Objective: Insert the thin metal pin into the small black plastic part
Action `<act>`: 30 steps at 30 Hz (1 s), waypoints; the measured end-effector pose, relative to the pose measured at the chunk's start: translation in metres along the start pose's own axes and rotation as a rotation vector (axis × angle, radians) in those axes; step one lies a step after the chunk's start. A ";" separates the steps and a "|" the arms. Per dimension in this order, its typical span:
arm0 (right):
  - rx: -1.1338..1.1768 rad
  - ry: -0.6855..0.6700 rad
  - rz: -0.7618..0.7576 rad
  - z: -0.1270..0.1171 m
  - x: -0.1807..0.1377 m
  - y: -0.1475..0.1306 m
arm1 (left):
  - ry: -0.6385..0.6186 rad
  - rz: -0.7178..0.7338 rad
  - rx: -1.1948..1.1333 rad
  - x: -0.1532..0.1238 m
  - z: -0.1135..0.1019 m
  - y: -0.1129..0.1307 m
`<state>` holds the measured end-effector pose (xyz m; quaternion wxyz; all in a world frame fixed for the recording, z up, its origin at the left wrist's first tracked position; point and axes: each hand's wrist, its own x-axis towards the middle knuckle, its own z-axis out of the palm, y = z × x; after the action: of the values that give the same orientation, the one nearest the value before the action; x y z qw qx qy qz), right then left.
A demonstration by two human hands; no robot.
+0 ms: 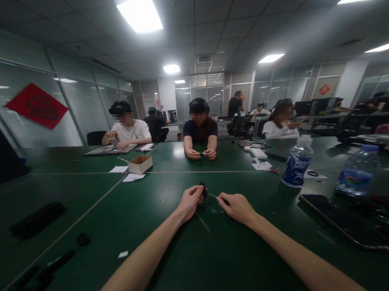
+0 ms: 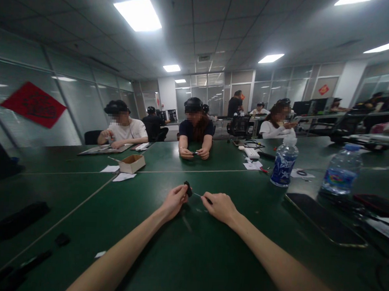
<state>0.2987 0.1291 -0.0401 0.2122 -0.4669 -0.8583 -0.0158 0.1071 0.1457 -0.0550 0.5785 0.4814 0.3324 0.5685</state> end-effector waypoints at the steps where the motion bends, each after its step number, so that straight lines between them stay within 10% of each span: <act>1: 0.003 -0.006 -0.007 -0.001 0.000 -0.001 | 0.008 0.006 0.000 0.000 0.000 -0.001; 30: -0.101 -0.054 -0.028 -0.002 0.000 -0.002 | 0.013 0.039 -0.058 0.002 -0.002 -0.005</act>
<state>0.2977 0.1268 -0.0379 0.1647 -0.4651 -0.8684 -0.0495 0.1071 0.1485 -0.0598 0.5789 0.4668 0.3100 0.5923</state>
